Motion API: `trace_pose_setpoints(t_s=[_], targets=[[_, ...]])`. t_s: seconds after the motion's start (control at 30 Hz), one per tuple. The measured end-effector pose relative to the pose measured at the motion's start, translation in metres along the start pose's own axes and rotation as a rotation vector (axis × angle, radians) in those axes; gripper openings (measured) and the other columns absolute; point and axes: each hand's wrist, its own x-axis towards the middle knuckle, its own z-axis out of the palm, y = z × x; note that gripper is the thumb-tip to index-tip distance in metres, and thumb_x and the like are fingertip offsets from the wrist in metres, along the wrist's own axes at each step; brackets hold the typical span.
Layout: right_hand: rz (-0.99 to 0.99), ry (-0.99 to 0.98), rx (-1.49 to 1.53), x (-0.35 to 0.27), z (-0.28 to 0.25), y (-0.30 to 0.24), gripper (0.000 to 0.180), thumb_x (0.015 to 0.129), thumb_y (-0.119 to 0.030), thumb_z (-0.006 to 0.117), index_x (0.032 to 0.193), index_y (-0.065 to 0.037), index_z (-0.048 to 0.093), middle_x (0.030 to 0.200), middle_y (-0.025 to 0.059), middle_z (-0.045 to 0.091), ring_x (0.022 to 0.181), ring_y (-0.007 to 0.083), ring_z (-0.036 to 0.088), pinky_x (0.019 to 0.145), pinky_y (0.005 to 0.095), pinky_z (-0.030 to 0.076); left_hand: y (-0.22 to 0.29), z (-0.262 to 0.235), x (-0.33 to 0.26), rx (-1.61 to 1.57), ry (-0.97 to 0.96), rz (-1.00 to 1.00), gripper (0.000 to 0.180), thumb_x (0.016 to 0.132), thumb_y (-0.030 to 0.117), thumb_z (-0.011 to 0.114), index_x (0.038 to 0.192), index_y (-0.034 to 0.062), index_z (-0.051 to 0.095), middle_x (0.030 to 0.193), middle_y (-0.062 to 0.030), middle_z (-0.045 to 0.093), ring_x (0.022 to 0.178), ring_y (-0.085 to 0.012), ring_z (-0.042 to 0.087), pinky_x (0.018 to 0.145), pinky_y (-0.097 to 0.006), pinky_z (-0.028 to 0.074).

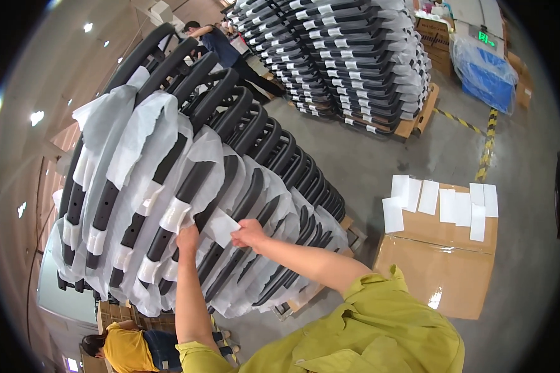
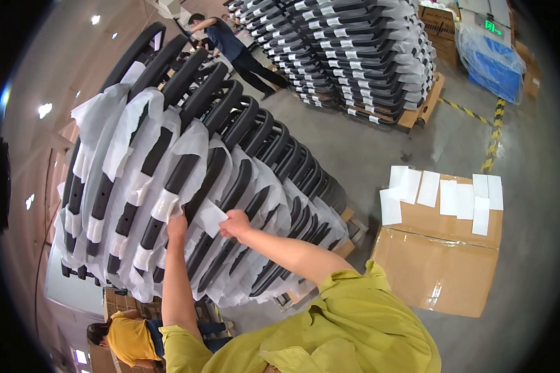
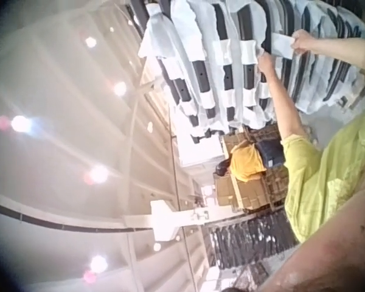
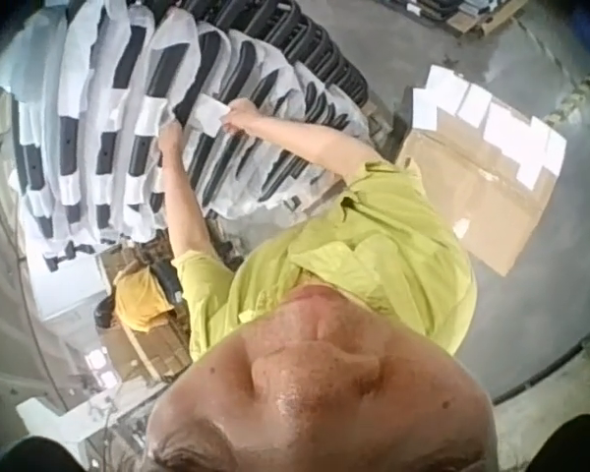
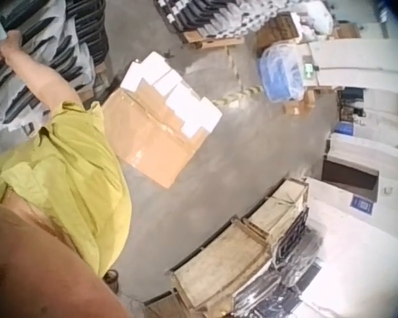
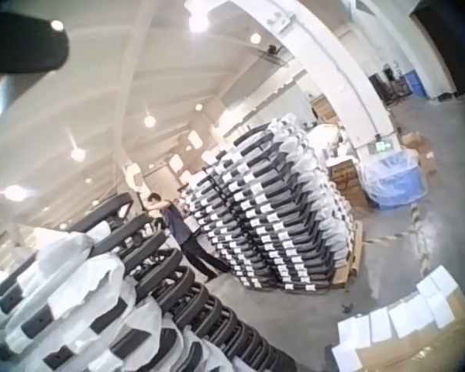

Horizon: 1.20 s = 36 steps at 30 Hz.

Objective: Applying protective foam padding strips to manufactured parts on a pallet.

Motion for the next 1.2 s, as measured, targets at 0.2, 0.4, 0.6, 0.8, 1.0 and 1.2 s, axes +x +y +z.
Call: trace_pose_setpoints(t_s=[0.2,0.4,0.6,0.8,1.0,1.2], targets=[[-0.031,0.018,-0.063,0.000,0.004,-0.007,0.008,0.064,-0.004,0.060,0.067,0.001,0.054,0.060,0.0067,0.057,0.051,0.0128,0.055,0.045,0.0230,0.045,-0.007,0.024,-0.003,0.001,0.214,-0.057,0.041,0.082,0.035,0.033,0.109,0.0098,0.050,0.100,-0.0166,0.056,0.093,-0.0328,0.052,0.077,-0.041,0.042],[-0.058,-0.065,-0.013,-0.007,-0.005,0.006,0.005,0.068,-0.004,0.059,0.068,0.000,0.056,0.056,0.0063,0.055,0.046,0.0118,0.052,0.040,0.0229,0.043,0.019,0.026,-0.020,-0.685,0.866,-0.072,0.024,0.072,0.027,0.059,0.072,0.0036,0.063,0.054,-0.0110,0.057,0.047,-0.0177,0.055,0.047,-0.032,0.041],[-0.074,-0.042,-0.097,0.005,-0.001,-0.020,0.011,0.074,-0.010,0.058,0.070,-0.001,0.056,0.060,0.0058,0.056,0.049,0.0112,0.053,0.041,0.0222,0.043,0.007,0.024,-0.031,-0.581,0.890,0.214,0.012,0.076,0.015,0.059,0.079,0.0037,0.059,0.067,-0.0119,0.058,0.062,-0.0233,0.055,0.057,-0.031,0.042],[-0.056,-0.106,-0.180,0.012,0.019,-0.042,0.018,0.076,-0.017,0.059,0.072,0.000,0.055,0.063,0.0051,0.056,0.052,0.0104,0.054,0.046,0.0200,0.043,-0.001,0.002,-0.049,-0.342,0.921,0.697,0.013,0.070,0.007,0.056,0.082,0.0094,0.055,0.078,-0.0026,0.058,0.067,-0.0180,0.055,0.062,-0.029,0.039],[-0.070,-0.097,-0.337,0.003,0.018,-0.046,0.022,0.076,-0.020,0.058,0.073,0.002,0.055,0.060,0.0060,0.055,0.049,0.0100,0.052,0.044,0.0197,0.042,-0.003,0.012,-0.033,-0.075,0.706,0.698,0.017,0.069,0.016,0.060,0.084,0.0121,0.054,0.074,-0.0014,0.056,0.064,-0.0178,0.055,0.049,-0.029,0.042],[-0.136,-0.124,-0.288,0.006,0.010,-0.036,0.022,0.077,-0.020,0.057,0.072,0.002,0.055,0.060,0.0059,0.055,0.050,0.0098,0.052,0.045,0.0193,0.042,0.015,0.014,-0.017,-0.230,0.883,0.638,0.019,0.070,0.018,0.061,0.087,0.0109,0.054,0.074,-0.0045,0.054,0.064,-0.0214,0.054,0.050,-0.033,0.045]])
